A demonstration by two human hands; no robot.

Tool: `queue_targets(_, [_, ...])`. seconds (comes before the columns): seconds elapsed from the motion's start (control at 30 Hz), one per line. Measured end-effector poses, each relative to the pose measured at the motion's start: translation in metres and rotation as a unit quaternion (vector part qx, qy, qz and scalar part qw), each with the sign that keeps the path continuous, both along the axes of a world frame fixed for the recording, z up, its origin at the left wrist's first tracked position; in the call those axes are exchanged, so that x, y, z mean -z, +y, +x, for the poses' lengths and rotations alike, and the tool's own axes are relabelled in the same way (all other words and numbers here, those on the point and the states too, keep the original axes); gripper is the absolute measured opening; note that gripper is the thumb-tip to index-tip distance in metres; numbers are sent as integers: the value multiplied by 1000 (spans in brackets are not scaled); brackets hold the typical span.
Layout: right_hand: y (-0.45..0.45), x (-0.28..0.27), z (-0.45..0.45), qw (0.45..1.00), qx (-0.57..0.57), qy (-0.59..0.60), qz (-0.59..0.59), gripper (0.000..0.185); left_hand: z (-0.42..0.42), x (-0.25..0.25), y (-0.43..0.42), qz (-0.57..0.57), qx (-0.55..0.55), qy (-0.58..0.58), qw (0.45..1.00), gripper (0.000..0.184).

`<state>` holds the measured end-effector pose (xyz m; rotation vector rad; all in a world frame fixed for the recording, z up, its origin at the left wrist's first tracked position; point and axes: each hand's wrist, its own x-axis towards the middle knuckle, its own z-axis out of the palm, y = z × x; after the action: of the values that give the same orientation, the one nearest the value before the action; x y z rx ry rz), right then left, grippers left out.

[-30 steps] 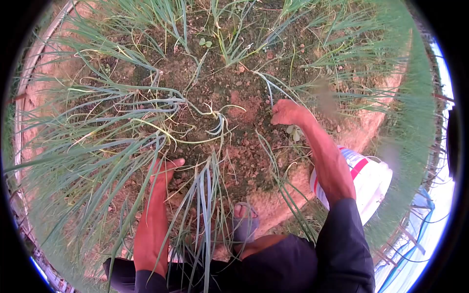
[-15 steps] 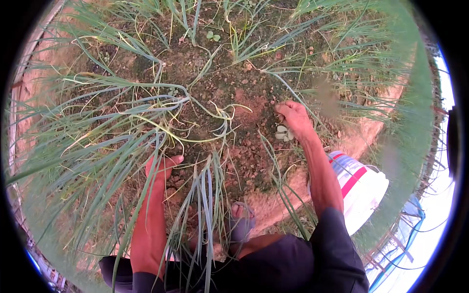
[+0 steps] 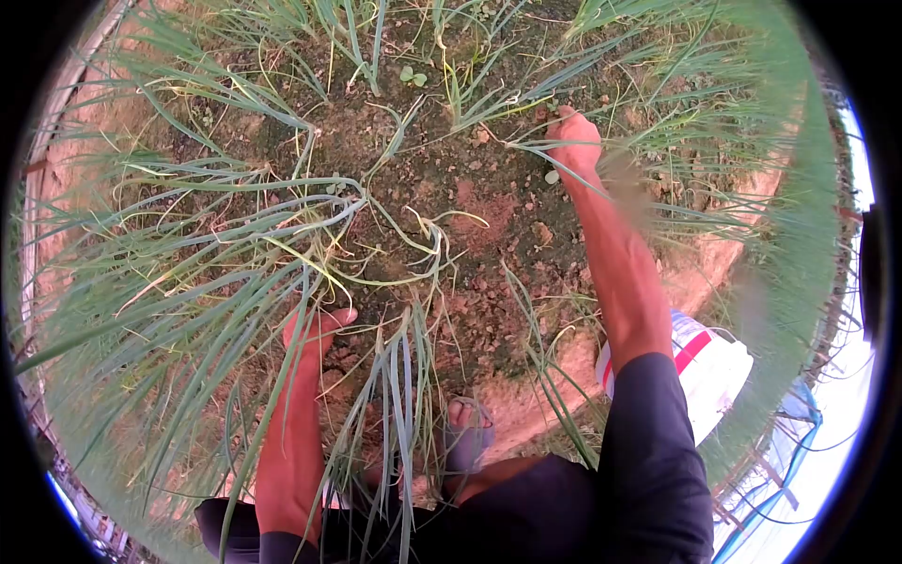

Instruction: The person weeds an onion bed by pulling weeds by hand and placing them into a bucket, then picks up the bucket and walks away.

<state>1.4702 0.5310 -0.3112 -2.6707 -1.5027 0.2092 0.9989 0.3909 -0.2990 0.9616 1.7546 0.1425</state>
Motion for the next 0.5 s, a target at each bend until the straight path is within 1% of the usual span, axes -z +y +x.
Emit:
queue_targets(0.1, [7,1,-1,998,19,-27,-46,18,5,-12,7,-7,26,25,999,102])
queue_targets(0.13, [9,1,-1,999,29,-14,-28,19,9,-19,10,-19,27,22,999,103])
queue_targets(0.2, [13,1,-4,999,45,12,7,23,6,-13,9,-22,42,32,998,101])
queue_targets(0.27, [16,4,-4,995,29,51,77,25,-2,0,5,-15,54,46,997,99])
queue_targets(0.33, [21,7,-3,985,12,91,147,27,-7,12,0,-7,36,25,999,95])
queue_targets(0.4, [26,10,-2,984,-33,91,149,24,-8,15,-3,-6,15,-9,1000,92])
queue_targets(0.43, [30,12,-1,983,-56,92,151,23,-12,22,-7,25,24,1,999,86])
queue_targets(0.47, [42,26,7,992,-77,36,89,20,-17,30,-11,56,33,13,998,81])
queue_targets(0.5, [46,37,18,987,-147,-3,70,18,-21,38,-15,86,42,26,995,79])
